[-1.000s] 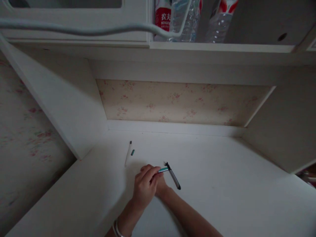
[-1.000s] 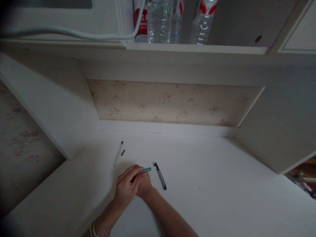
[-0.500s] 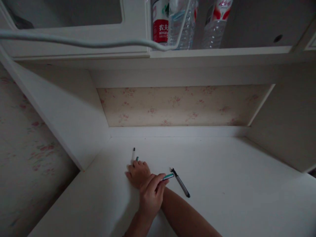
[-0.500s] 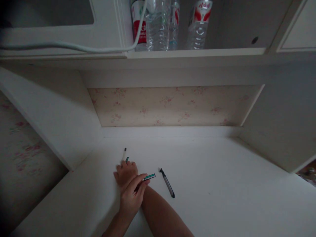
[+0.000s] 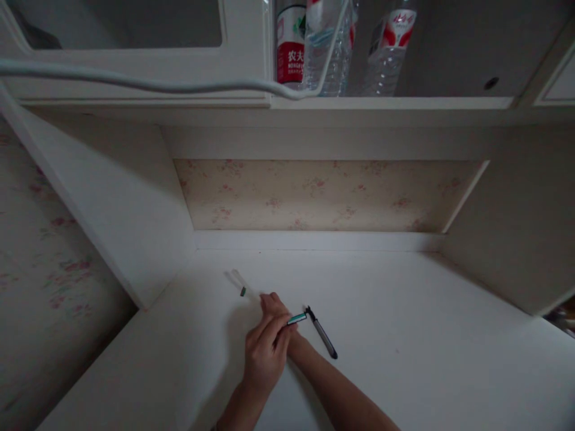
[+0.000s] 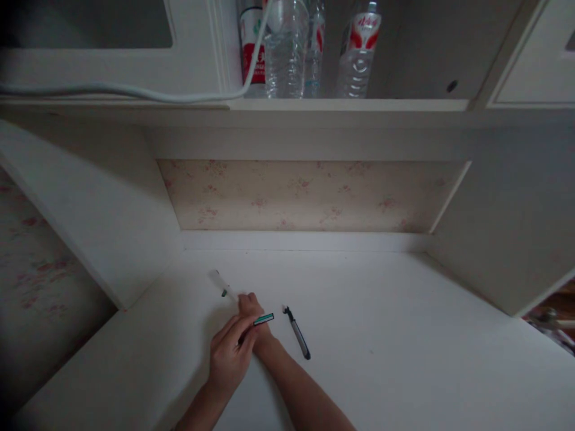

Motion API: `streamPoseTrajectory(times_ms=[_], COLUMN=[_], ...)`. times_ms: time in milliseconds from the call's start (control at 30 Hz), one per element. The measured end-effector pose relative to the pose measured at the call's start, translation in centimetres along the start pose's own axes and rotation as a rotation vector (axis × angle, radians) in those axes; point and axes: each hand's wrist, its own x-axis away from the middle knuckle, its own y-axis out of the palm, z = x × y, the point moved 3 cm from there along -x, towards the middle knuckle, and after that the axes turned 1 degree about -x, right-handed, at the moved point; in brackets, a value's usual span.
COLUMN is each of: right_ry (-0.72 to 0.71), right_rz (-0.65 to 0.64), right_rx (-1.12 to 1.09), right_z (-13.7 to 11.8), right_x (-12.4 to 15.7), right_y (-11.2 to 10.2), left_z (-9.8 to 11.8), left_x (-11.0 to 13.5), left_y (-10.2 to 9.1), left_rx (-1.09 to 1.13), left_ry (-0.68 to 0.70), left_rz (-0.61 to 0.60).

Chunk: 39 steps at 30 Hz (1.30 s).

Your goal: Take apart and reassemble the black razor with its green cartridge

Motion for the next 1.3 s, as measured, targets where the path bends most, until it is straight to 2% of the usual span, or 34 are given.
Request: streamPoseTrajectory(times_ms=[133, 233, 333, 500, 700, 800, 1000, 1133, 1300], right_ry=[0.119, 0.265, 0.279, 0.33, 0.47, 0.539, 0.587, 0.507, 0.454], right_rz=[0.071, 0.083, 0.074, 0.136, 0.173, 0.122, -0.003, -0.107, -0.11], right_rx=[-0.044, -0.308, -0.56, -0.74, -1.083, -1.164, -1.049, -0.838, -0.733], right_z=[0.7, 1.1, 1.2, 1.9, 1.9, 1.6, 1.5, 1.5, 1.4], right_x=[3.5, 6.0, 8.1, 10.6, 11.1, 11.4, 12.4, 12.4, 12.7], right_y=[-4.7, -7.3, -9.4, -11.6, -11.5, -11.0, -9.1, -8.4, -8.5], left_z=[0.0, 0.2, 0.2, 0.0, 0.0, -0.1, -0.3, -0.2, -0.2], left_x=[0.1, 0.1, 0.2, 0.6, 0.9, 0.9, 0.7, 0.6, 0.4], left_y=[0.2, 0.5, 0.7, 1.0, 1.4, 1.4, 1.3, 1.1, 1.0], left_rx=[0.028, 0.059, 0.038, -0.01, -0.033, -0.034, -0.046, -0.048, -0.037], left_ry=[-0.022, -0.007, -0.002, 0.009, 0.033, 0.017, 0.003, 0.002, 0.0], left_rz=[-0.052, -0.063, -0.076, -0.074, -0.076, -0.075, -0.071, -0.045, -0.043])
